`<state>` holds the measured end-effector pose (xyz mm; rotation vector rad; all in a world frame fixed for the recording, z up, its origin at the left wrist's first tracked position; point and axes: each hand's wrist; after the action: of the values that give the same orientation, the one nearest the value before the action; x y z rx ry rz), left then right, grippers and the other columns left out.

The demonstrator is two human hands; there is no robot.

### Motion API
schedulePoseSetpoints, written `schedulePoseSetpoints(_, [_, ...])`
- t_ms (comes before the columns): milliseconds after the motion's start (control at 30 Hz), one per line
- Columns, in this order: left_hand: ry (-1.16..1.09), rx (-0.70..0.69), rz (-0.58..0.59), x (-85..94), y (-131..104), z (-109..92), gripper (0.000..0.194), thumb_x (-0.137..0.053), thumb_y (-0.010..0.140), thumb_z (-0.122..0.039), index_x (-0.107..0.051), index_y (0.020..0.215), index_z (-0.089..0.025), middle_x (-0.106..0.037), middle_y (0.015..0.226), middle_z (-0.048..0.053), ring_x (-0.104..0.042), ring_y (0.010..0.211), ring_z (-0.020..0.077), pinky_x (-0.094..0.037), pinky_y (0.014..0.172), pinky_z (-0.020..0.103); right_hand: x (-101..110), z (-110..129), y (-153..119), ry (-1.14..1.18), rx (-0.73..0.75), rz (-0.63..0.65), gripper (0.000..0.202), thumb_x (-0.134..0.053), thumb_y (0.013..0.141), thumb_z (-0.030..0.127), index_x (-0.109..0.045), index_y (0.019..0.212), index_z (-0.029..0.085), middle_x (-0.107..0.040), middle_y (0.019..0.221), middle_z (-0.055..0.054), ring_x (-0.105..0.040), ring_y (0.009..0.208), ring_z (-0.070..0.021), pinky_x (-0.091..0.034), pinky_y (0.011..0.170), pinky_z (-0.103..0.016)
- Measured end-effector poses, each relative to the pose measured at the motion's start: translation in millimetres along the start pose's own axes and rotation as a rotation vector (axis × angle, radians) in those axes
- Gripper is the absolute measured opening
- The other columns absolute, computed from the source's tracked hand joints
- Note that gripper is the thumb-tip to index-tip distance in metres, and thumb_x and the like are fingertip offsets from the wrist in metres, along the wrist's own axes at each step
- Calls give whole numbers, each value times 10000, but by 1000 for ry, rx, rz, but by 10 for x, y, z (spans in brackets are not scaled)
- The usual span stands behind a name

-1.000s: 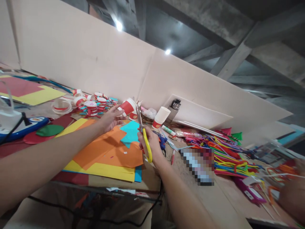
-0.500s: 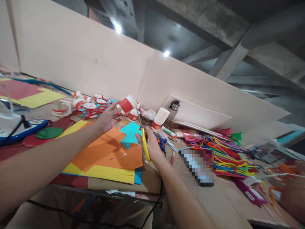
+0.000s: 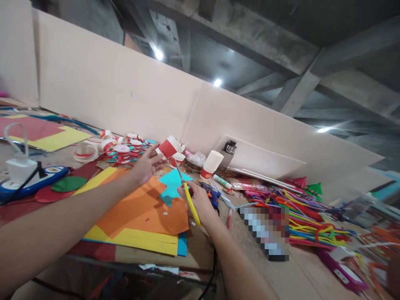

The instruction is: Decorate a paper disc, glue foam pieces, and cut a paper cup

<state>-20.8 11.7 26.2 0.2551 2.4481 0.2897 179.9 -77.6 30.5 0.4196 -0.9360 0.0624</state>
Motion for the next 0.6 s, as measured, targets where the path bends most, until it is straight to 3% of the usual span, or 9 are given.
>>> schedulePoseSetpoints(133, [-5, -53, 16, -19, -3, -11, 571, -734, 713, -188, -498, 1226, -274, -658, 952, 23, -676, 808, 154, -489, 654, 235, 8, 6, -5, -2, 19, 11, 320, -518, 863, 488, -587, 833, 178, -608, 789, -23, -525, 696, -135, -382, 623, -232])
schedulePoseSetpoints(600, [103, -44, 58, -45, -35, 30, 585, -733, 713, -215, -493, 1245, -262, -637, 1035, 25, -644, 805, 127, -476, 631, 214, 30, 26, -4, -25, 7, 37, 316, -517, 862, 484, -574, 818, 176, -614, 770, -13, -517, 674, -127, -351, 602, -225])
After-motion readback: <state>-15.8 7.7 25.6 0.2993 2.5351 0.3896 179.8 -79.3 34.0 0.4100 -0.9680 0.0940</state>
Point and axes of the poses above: each hand's wrist, its own y-axis towards the middle knuckle, its own x-axis out of the back of the hand, z = x × y
